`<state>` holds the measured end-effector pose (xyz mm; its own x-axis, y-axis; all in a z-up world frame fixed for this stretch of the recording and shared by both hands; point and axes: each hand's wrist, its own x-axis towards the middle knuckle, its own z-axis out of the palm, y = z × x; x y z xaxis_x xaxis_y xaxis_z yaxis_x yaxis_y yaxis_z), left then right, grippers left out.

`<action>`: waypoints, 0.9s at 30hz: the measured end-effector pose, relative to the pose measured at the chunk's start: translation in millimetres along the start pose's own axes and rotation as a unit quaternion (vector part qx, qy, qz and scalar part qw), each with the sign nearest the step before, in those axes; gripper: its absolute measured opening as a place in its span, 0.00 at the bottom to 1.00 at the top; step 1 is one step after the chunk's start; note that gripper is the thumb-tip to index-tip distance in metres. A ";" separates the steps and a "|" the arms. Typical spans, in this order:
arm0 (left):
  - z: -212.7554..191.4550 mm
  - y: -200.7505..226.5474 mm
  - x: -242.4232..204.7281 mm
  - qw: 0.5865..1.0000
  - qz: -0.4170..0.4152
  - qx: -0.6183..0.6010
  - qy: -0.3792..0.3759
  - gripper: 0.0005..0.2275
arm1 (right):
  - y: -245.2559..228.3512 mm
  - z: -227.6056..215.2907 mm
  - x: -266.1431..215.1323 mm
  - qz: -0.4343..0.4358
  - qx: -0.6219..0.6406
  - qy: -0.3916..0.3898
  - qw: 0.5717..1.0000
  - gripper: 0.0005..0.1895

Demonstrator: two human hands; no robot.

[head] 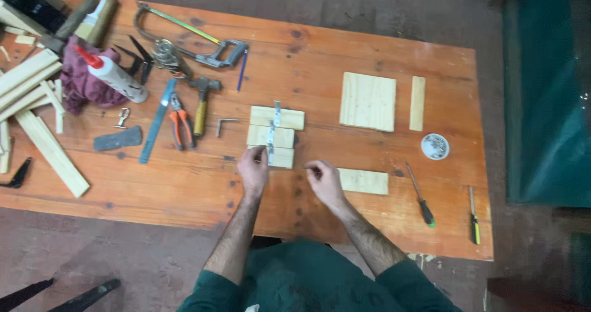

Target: The person assembles small wooden blocks by attaching metal brackets with screws. They position the brackets, insert screws, and tighten them using a screwdriver on a wooden workbench.

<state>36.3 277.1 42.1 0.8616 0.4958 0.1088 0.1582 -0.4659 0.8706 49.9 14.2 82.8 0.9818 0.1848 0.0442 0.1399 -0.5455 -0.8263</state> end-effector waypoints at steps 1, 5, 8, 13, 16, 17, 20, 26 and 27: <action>-14.0 -16.0 15.1 0.998 0.013 0.031 0.048 0.06 | -26.0 15.8 8.8 -0.028 0.009 -0.026 0.999 0.09; -49.2 -96.5 66.0 0.988 0.005 0.103 0.112 0.11 | -84.1 97.2 33.1 -0.028 0.084 -0.100 0.991 0.13; -68.6 -123.3 95.6 0.981 -0.050 0.167 0.087 0.15 | -76.5 168.9 58.1 -0.025 0.101 -0.111 0.988 0.21; -62.6 -159.0 131.2 0.973 -0.067 0.218 0.029 0.16 | -83.3 224.7 84.7 -0.005 0.071 -0.139 0.988 0.24; -60.7 -167.0 136.9 0.970 -0.068 0.233 0.005 0.11 | -79.9 237.2 88.5 0.014 0.060 -0.139 0.988 0.26; -60.9 -168.3 138.4 0.968 -0.074 0.241 -0.005 0.09 | -77.8 240.0 89.8 0.026 0.061 -0.139 0.988 0.26; -59.4 -170.0 141.1 0.975 -0.098 0.197 -0.009 0.08 | -78.6 239.0 91.0 0.055 0.070 -0.145 0.985 0.27; -66.4 -80.9 115.0 0.978 -0.138 -0.149 -0.049 0.09 | -141.9 182.1 100.4 0.103 0.156 -0.140 0.972 0.27; -67.8 -60.7 105.2 0.978 -0.138 -0.149 -0.051 0.09 | -136.8 174.6 99.3 0.104 0.156 -0.139 0.972 0.27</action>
